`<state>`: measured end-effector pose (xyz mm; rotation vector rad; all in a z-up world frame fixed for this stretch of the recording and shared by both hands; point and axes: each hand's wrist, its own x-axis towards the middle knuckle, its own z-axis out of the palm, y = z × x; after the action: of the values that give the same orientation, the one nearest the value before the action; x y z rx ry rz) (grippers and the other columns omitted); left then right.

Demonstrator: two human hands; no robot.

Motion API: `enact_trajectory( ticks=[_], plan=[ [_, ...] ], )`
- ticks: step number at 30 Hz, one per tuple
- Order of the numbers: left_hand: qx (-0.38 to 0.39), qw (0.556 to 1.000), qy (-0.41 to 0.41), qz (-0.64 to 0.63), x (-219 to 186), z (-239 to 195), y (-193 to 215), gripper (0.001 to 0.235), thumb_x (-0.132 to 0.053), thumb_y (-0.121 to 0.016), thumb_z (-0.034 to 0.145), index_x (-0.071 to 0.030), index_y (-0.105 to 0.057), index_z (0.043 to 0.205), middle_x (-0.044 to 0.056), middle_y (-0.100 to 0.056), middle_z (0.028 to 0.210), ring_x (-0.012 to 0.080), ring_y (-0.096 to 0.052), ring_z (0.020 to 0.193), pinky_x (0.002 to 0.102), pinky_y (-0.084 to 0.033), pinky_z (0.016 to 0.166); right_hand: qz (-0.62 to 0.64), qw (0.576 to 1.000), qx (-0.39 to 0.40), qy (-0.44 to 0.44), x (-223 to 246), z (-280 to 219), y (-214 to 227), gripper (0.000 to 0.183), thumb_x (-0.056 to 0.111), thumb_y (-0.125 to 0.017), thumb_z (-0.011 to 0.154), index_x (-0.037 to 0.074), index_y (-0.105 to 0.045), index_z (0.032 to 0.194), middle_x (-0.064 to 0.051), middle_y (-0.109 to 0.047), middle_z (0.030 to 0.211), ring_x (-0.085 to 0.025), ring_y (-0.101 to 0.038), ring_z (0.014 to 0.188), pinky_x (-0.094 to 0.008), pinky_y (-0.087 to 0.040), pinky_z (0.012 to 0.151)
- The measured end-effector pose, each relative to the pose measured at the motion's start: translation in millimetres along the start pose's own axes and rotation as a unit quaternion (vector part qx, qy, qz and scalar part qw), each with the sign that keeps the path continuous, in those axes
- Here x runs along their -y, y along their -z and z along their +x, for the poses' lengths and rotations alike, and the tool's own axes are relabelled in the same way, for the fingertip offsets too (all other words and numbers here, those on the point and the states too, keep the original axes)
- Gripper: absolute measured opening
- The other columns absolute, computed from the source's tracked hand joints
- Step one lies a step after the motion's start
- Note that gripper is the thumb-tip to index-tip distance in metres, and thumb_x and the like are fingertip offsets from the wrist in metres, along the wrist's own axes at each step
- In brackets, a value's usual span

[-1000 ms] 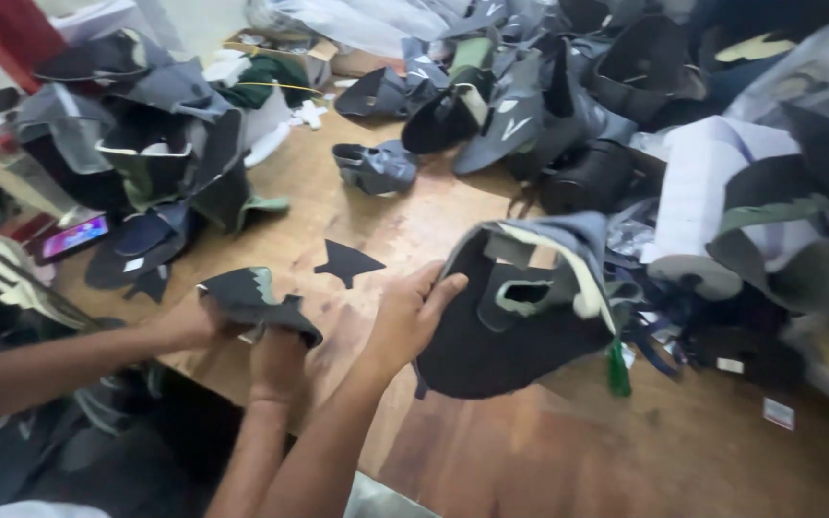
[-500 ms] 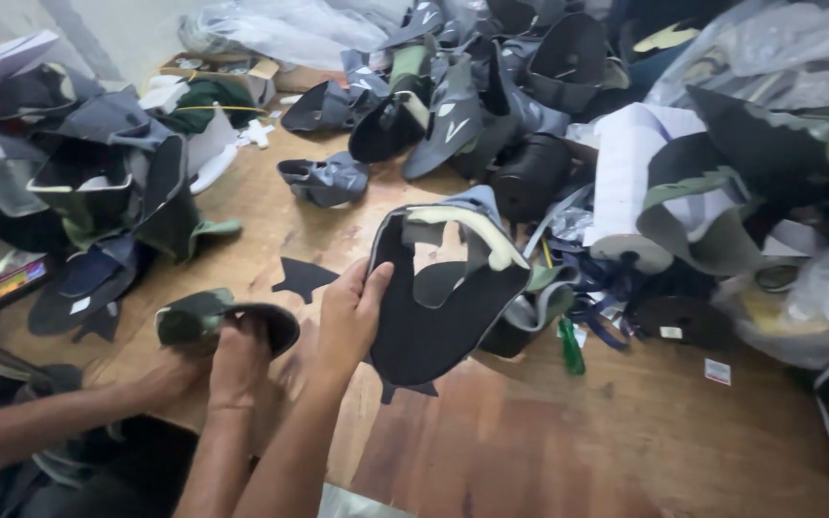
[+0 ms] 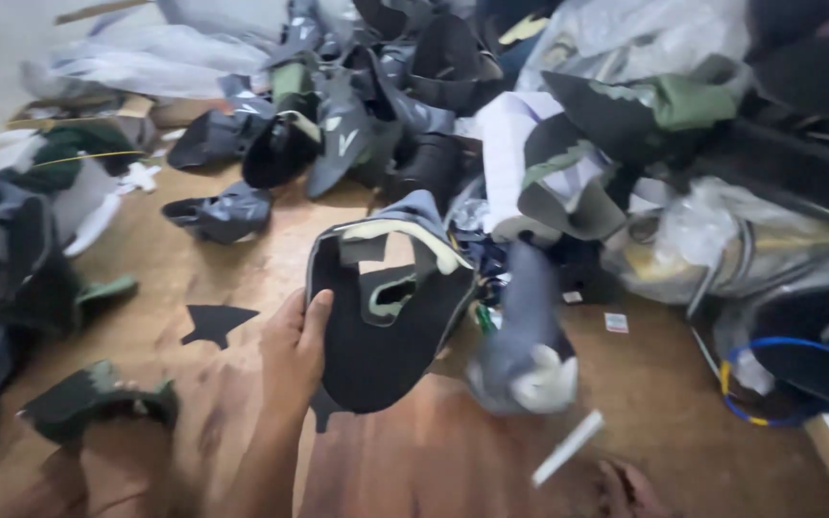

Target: Inspecting and preparing shoe upper components by turning them inside out and organizing them on a workbench.

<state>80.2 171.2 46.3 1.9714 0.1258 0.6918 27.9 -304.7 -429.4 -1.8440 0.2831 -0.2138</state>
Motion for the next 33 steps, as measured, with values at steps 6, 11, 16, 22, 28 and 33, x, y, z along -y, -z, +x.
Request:
enact_trajectory(
  ticks=[6,11,16,22,28,33],
  plan=[
    [0.006,0.998,0.036,-0.045,7,-29,-8,0.029,-0.024,-0.057,0.102,0.002,-0.069,0.105,-0.004,-0.063,0.074,0.004,-0.054,0.069,0.025,-0.046,0.061,0.0,0.999,-0.007,-0.035,167,-21,13,0.024,0.022,-0.068,0.093,0.01,-0.077,0.113,-0.006,-0.075,0.07,-0.013,-0.063,0.054,-0.029,-0.052,0.049],
    [-0.077,0.969,0.197,-0.132,50,-54,0,0.03,-0.023,-0.056,0.109,0.004,-0.069,0.112,0.004,-0.058,0.071,0.014,-0.045,0.055,0.033,-0.034,0.047,-0.061,0.998,-0.007,-0.022,204,-31,13,0.027,0.026,-0.068,0.093,0.011,-0.078,0.114,-0.004,-0.078,0.073,-0.01,-0.07,0.059,-0.028,-0.057,0.055],
    [-0.141,0.977,0.098,-0.126,69,-72,12,0.032,-0.021,-0.049,0.112,0.004,-0.066,0.12,0.001,-0.065,0.091,0.0072,-0.056,0.08,0.025,-0.047,0.071,-0.105,0.994,-0.016,-0.008,235,-40,13,0.029,0.029,-0.067,0.093,0.01,-0.077,0.113,-0.004,-0.079,0.074,-0.011,-0.073,0.062,-0.028,-0.058,0.06],
    [-0.125,0.977,0.165,-0.047,175,-91,6,0.035,-0.026,-0.049,0.109,0.004,-0.065,0.118,0.007,-0.072,0.095,0.0126,-0.066,0.084,0.029,-0.052,0.075,-0.266,0.962,-0.058,0.035,300,-39,-23,0.055,0.046,-0.077,0.081,0.013,-0.067,0.124,-0.009,-0.072,0.103,-0.027,-0.071,0.091,-0.041,-0.057,0.079],
    [0.01,0.947,0.313,0.071,169,-88,3,0.043,-0.038,-0.054,0.105,0.001,-0.07,0.096,0.021,-0.069,0.073,0.0279,-0.065,0.058,0.043,-0.052,0.055,-0.34,0.936,-0.031,0.089,315,-29,-61,0.097,0.048,-0.085,0.062,0.017,-0.046,0.146,-0.016,-0.057,0.126,-0.041,-0.063,0.108,-0.051,-0.053,0.086],
    [0.108,0.895,0.169,0.398,155,-87,5,0.043,-0.046,-0.067,0.095,-0.005,-0.073,0.082,0.01,-0.069,0.065,0.0275,-0.066,0.06,0.044,-0.051,0.058,-0.334,0.927,-0.073,0.153,316,0,-2,0.083,0.035,-0.078,0.076,0.015,-0.046,0.15,-0.018,-0.054,0.133,-0.041,-0.062,0.114,-0.049,-0.054,0.091]
  ],
)
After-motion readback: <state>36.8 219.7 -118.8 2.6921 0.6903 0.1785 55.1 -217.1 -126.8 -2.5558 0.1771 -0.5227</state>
